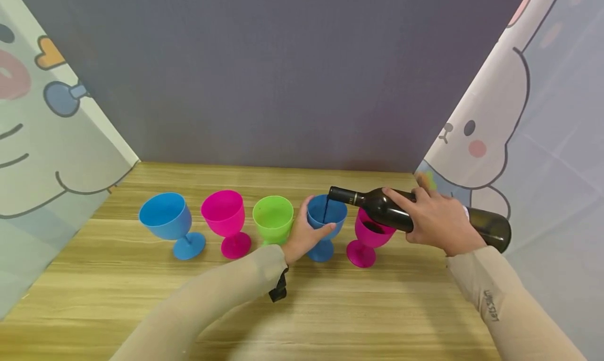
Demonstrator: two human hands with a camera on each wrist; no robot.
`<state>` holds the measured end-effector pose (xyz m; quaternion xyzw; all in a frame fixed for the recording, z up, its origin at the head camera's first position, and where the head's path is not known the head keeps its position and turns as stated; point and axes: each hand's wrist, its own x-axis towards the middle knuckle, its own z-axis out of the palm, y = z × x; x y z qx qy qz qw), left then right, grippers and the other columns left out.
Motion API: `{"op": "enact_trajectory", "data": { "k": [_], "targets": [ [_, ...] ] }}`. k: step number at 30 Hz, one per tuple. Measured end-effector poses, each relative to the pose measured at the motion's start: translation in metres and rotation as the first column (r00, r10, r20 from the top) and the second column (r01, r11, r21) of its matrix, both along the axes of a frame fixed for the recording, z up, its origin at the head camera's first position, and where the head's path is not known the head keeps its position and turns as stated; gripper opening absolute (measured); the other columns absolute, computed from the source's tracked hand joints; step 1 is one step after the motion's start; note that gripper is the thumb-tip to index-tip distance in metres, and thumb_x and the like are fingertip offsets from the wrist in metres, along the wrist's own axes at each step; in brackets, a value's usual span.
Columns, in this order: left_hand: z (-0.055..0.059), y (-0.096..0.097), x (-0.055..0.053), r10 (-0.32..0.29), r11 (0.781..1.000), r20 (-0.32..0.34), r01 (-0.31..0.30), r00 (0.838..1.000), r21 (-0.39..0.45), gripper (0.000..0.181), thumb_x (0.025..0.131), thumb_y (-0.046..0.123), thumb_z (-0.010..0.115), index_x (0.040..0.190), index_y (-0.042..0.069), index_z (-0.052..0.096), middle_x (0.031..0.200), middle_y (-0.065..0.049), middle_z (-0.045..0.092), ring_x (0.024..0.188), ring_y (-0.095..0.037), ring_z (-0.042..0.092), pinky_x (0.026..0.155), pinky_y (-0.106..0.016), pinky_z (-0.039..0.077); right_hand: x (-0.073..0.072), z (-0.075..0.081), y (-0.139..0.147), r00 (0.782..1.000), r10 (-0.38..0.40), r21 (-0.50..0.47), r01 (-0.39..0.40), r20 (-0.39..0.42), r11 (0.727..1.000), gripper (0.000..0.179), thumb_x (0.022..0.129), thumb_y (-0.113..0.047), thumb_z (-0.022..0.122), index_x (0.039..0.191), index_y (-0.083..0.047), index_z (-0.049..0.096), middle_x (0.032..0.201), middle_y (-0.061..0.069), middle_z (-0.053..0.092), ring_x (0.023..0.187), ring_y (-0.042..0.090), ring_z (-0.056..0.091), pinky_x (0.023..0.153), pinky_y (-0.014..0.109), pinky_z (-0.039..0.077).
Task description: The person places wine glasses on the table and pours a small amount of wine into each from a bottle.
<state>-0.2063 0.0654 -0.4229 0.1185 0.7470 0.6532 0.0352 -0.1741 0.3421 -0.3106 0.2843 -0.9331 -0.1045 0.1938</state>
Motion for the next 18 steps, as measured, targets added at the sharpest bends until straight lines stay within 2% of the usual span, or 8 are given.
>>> {"op": "enact_trajectory", "data": {
  "k": [5,11,18],
  "targets": [
    [-0.0008,0.0002,0.0005,-0.001,1.0,0.0,0.001,1.0,-0.001,0.085,0.082,0.029,0.074,0.15,0.016,0.024,0.139,-0.013,0.043,0.122,-0.032,0.047,0.098,-0.048,0.043,0.0009,0.0011,0.0002,1.0,-0.011,0.007,0.011,0.021,1.0,0.104,0.052,-0.026,0.082,0.144,-0.026,0.034,0.081,0.015,0.054,0.053,0.023,0.046,0.031,0.033,0.035],
    [-0.0018,0.0007,0.0006,0.004,1.0,0.004,-0.004,1.0,0.002,0.085,0.082,0.03,0.074,0.15,0.017,0.025,0.139,-0.013,0.044,0.121,-0.032,0.047,0.097,-0.048,0.043,0.0008,0.0011,-0.0005,1.0,0.012,0.01,-0.012,0.004,1.0,0.106,0.051,-0.026,0.083,0.145,-0.027,0.034,0.084,0.016,0.055,0.054,0.022,0.046,0.031,0.031,0.035],
    [-0.0004,-0.0007,0.0014,0.016,1.0,-0.014,-0.016,1.0,-0.025,0.086,0.08,0.033,0.074,0.15,0.019,0.026,0.136,-0.013,0.046,0.119,-0.031,0.049,0.096,-0.049,0.044,-0.0001,0.0031,-0.0025,1.0,0.007,0.031,-0.008,0.017,0.999,0.108,0.052,-0.027,0.084,0.147,-0.027,0.032,0.098,0.023,0.059,0.057,0.025,0.049,0.032,0.032,0.037]
  ]
}}
